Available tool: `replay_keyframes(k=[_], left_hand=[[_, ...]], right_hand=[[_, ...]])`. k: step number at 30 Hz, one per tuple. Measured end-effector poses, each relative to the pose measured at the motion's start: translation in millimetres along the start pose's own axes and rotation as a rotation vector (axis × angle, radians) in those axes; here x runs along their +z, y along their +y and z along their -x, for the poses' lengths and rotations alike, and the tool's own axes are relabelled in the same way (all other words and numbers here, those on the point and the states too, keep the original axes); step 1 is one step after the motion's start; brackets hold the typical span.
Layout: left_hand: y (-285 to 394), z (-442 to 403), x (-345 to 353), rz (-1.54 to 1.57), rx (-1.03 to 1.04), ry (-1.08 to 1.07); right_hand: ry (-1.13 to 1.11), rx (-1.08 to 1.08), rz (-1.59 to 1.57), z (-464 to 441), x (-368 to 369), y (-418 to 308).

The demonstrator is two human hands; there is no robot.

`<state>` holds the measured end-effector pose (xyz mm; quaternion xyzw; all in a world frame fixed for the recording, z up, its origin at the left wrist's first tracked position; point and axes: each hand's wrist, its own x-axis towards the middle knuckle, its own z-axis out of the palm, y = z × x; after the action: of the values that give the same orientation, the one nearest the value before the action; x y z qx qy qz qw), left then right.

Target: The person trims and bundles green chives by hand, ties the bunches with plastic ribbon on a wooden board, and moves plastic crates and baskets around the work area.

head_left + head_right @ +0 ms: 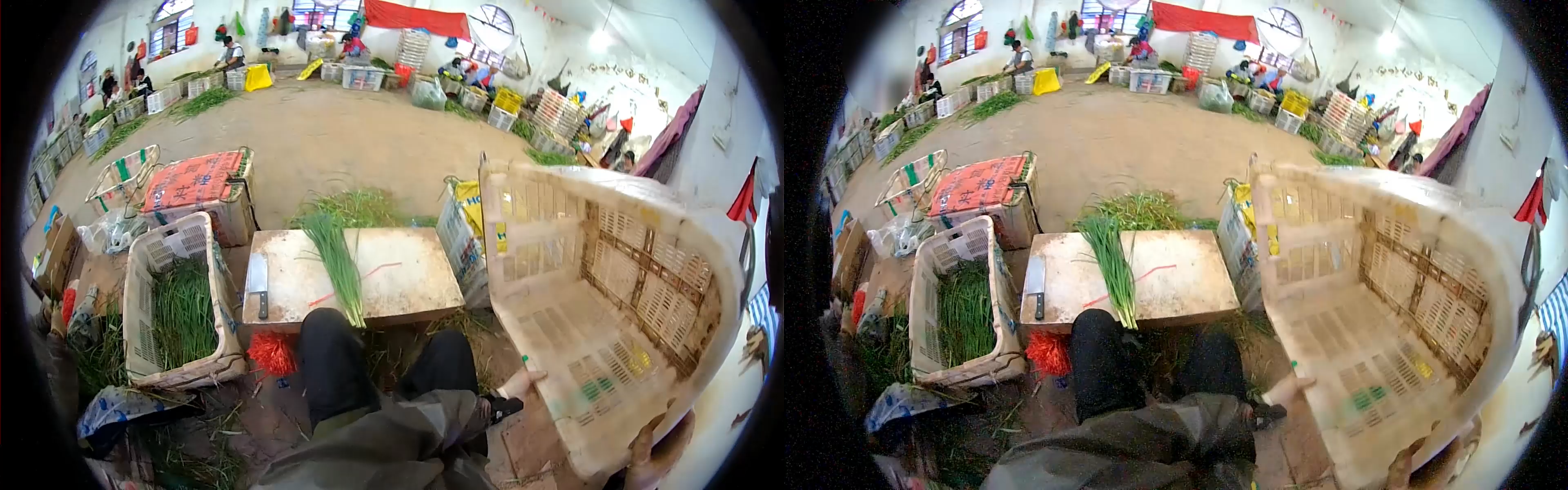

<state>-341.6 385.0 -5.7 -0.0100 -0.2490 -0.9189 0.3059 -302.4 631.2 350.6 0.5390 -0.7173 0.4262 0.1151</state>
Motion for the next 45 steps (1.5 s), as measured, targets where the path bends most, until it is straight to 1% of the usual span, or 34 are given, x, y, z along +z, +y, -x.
replay_keyframes(k=[2, 4, 5, 7, 8, 9, 10, 11, 12, 13, 15, 16, 17, 18, 19, 21, 22, 23, 24, 25, 27, 31, 32, 35, 36, 39, 40, 43, 44, 45], left_hand=[[55.9, -12.1, -7.6, -0.291, 0.124, 0.002], [112.5, -34.6, -25.0, -0.176, 0.177, 0.027], [135.3, -46.3, -31.1, 0.058, 0.210, 0.040], [203.9, -35.1, -11.1, 0.175, 0.284, 0.040], [232.6, -35.8, -14.3, 0.189, 0.304, 0.026], [256.7, -33.9, -19.0, 0.206, 0.319, 0.016], [284.3, -22.1, -12.6, 0.184, 0.308, 0.050], [302.4, -24.6, -26.0, 0.166, 0.318, 0.063], [316.5, -32.8, -47.9, 0.192, 0.331, 0.074], [331.2, -43.4, -69.8, 0.218, 0.341, 0.084], [374.5, -12.9, -61.6, 0.147, 0.433, 0.187], [383.8, -22.2, -103.0, 0.135, 0.494, 0.144], [397.7, -18.0, -124.1, 0.139, 0.504, 0.182], [413.0, -8.2, -141.9, 0.098, 0.537, 0.155], [429.5, 13.1, -126.0, 0.092, 0.528, 0.243], [447.9, 11.9, -199.9, 0.127, 0.574, 0.168], [455.5, 19.6, -219.2, 0.103, 0.632, 0.231], [469.9, 29.3, -227.7, 0.079, 0.687, 0.294], [484.2, 39.8, -237.6, 0.117, 0.629, 0.343], [494.2, 42.8, -254.2, 0.139, 0.640, 0.378], [518.6, 46.1, -288.5, 0.179, 0.665, 0.456], [556.8, 50.2, -339.2, 0.215, 0.767, 0.451], [563.7, 52.4, -337.5, 0.239, 0.735, 0.465], [578.8, 46.7, -352.0, 0.256, 0.760, 0.562], [585.0, 43.3, -359.4, 0.293, 0.759, 0.591], [594.3, 42.5, -379.8, 0.286, 0.811, 0.567], [596.4, 43.1, -399.1, 0.310, 0.799, 0.525], [613.2, 50.9, -392.6, 0.432, 0.777, 0.506], [615.1, 56.4, -420.4, 0.448, 0.760, 0.450], [619.9, 57.4, -418.0, 0.466, 0.784, 0.476]], right_hand=[[-0.009, 0.103, -0.143, -12.9, 4.0, 9.1], [0.066, -0.045, -0.214, -45.9, 32.4, 17.4], [0.069, -0.076, -0.235, -62.3, 45.0, 8.9], [0.041, -0.102, -0.271, -94.0, 70.7, -13.6], [-0.022, -0.156, -0.327, -113.6, 82.0, -13.7], [0.019, -0.230, -0.353, -129.9, 100.4, -22.3], [0.013, -0.265, -0.369, -144.7, 115.1, -32.7], [0.013, -0.299, -0.387, -157.6, 129.9, -44.2], [0.003, -0.266, -0.451, -166.5, 144.3, -60.1], [-0.009, -0.310, -0.454, -181.2, 160.4, -76.6], [-0.071, -0.268, -0.500, -201.9, 195.3, -99.1], [-0.114, -0.256, -0.521, -215.5, 213.6, -98.3], [-0.161, -0.244, -0.539, -226.4, 234.2, -96.3], [-0.180, -0.231, -0.528, -234.4, 254.0, -102.1], [-0.223, -0.233, -0.586, -245.7, 277.7, -99.5], [-0.282, -0.254, -0.664, -267.9, 331.4, -92.5], [-0.382, -0.217, -0.658, -279.5, 355.6, -90.9], [-0.413, -0.232, -0.714, -287.8, 387.3, -89.0], [-0.414, -0.230, -0.694, -296.5, 416.3, -93.4], [-0.427, -0.220, -0.668, -302.5, 440.9, -100.0], [-0.454, -0.253, -0.720, -322.9, 491.5, -116.4], [-0.456, -0.310, -0.758, -367.1, 585.4, -139.8], [-0.462, -0.334, -0.756, -376.7, 600.5, -142.1], [-0.413, -0.429, -0.771, -397.1, 651.7, -154.5], [-0.454, -0.416, -0.734, -409.0, 669.1, -152.5], [-0.575, -0.454, -0.810, -441.1, 709.9, -155.7], [-0.652, -0.432, -0.877, -448.9, 723.2, -155.7], [-0.715, -0.348, -0.927, -461.9, 765.6, -143.5], [-0.684, -0.372, -0.929, -465.1, 784.0, -138.6], [-0.704, -0.321, -0.947, -469.7, 801.3, -131.5]])
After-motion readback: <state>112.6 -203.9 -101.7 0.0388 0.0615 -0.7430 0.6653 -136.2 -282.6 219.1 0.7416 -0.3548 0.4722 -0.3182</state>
